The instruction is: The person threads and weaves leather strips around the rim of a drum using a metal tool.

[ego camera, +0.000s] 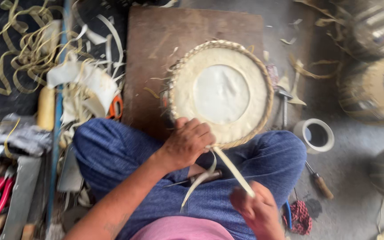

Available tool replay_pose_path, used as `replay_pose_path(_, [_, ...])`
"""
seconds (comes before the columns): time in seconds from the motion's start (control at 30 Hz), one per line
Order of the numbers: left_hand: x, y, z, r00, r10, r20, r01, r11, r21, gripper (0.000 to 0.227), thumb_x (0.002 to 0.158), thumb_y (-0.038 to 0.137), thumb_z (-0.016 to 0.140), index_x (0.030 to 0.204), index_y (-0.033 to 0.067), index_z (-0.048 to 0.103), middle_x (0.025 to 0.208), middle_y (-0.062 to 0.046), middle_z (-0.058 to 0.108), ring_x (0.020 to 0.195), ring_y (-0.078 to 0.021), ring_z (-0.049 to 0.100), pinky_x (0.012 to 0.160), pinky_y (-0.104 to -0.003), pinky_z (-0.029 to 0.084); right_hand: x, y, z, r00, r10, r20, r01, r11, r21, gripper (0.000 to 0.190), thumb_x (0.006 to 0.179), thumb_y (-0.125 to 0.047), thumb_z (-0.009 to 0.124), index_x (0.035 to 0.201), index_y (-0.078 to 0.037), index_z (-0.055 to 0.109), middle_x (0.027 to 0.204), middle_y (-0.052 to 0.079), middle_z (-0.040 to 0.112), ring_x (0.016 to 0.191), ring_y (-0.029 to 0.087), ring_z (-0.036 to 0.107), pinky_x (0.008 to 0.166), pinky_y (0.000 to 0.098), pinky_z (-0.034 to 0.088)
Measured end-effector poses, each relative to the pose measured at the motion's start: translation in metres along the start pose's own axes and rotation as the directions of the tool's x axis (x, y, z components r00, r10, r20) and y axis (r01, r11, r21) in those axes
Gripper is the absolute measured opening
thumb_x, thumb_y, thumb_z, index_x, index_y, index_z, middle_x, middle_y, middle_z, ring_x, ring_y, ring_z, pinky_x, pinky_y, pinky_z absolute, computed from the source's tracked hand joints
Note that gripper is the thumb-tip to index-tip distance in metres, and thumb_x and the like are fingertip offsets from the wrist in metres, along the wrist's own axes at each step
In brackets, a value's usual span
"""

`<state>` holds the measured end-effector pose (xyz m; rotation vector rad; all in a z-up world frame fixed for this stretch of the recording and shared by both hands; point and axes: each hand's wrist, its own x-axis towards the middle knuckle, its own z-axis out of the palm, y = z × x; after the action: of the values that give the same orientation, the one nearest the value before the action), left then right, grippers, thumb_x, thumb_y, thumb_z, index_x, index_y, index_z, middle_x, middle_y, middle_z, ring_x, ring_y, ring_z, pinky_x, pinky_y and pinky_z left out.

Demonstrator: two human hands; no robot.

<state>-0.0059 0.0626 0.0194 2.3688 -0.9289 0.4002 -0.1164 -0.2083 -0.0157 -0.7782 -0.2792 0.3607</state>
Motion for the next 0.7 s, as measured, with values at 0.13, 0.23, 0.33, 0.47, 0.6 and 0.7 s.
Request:
replay_pose_path(0.13, [-0.005,0.006,0.014,0.996,0.044,-0.083,-0.034,0.992,0.121,0.027,0.087,0.013,0.064,0.113,0.0175,0.063,0.109,-0.002,0.056,0.105,-0.0209,0.054,0.098,-0.042,0.032,0.017,-0.027,-0.022,0.919,-0.158,0.362,0.06,0.962,0.266,0.056,0.11,-0.047,0.052,0.076,-0.003,0.058,0.057,0.004,0.046,0.053,0.017,0.044,0.054,0.0315,0.034])
replay_pose_path(0.23, [0.005,-0.001,0.018,0.988,-0.003,-0.154,0.016,0.996,0.082,0.027,0.09,0.016,0.066,0.117,0.0159,0.061,0.11,-0.003,0.055,0.105,-0.0222,0.053,0.098,-0.043,0.033,0.025,-0.037,-0.045,0.996,0.074,-0.039,-0.068,0.987,0.149,0.044,0.111,-0.033,0.056,0.077,-0.006,0.06,0.059,0.002,0.047,0.049,0.013,0.047,0.051,0.0316,0.038])
replay_pose_path(0.33, [0.012,-0.006,0.022,0.974,-0.044,-0.222,0.052,0.998,0.031,0.03,0.087,0.019,0.068,0.117,0.0148,0.062,0.109,-0.004,0.055,0.105,-0.0242,0.053,0.098,-0.045,0.032,0.031,-0.013,-0.045,0.829,0.123,-0.546,-0.551,0.35,-0.758,0.018,0.088,-0.022,0.06,0.083,-0.009,0.071,0.068,0.002,0.065,0.066,0.023,0.061,0.06,0.0352,0.049])
replay_pose_path(0.47, [0.018,-0.007,0.023,0.954,-0.098,-0.283,0.112,0.993,0.036,0.023,0.085,0.018,0.07,0.107,0.017,0.065,0.105,-0.002,0.058,0.105,-0.0251,0.055,0.097,-0.045,0.032,0.048,0.047,-0.022,0.955,0.286,-0.08,0.004,-0.281,-0.96,0.01,0.087,-0.02,0.067,0.088,-0.01,0.068,0.092,0.01,0.063,0.089,0.035,0.061,0.076,0.045,0.05])
replay_pose_path(0.6, [0.021,-0.012,0.017,0.96,-0.041,-0.277,0.058,0.997,0.052,0.02,0.084,0.018,0.072,0.103,0.017,0.068,0.103,-0.003,0.06,0.106,-0.0248,0.056,0.096,-0.044,0.031,0.061,0.075,-0.016,0.906,0.414,-0.086,0.095,-0.398,-0.912,0.019,0.081,-0.014,0.071,0.098,-0.01,0.065,0.102,0.009,0.062,0.106,0.034,0.057,0.08,0.051,0.047])
replay_pose_path(0.7, [0.031,-0.023,0.005,0.955,-0.031,-0.296,0.053,0.996,0.067,0.026,0.078,0.014,0.071,0.103,0.0162,0.068,0.104,-0.003,0.061,0.106,-0.0244,0.056,0.095,-0.043,0.032,0.061,0.058,-0.012,0.906,0.418,-0.072,0.047,-0.266,-0.963,0.029,0.076,-0.018,0.078,0.1,-0.009,0.065,0.108,0.014,0.061,0.107,0.036,0.055,0.088,0.0483,0.047])
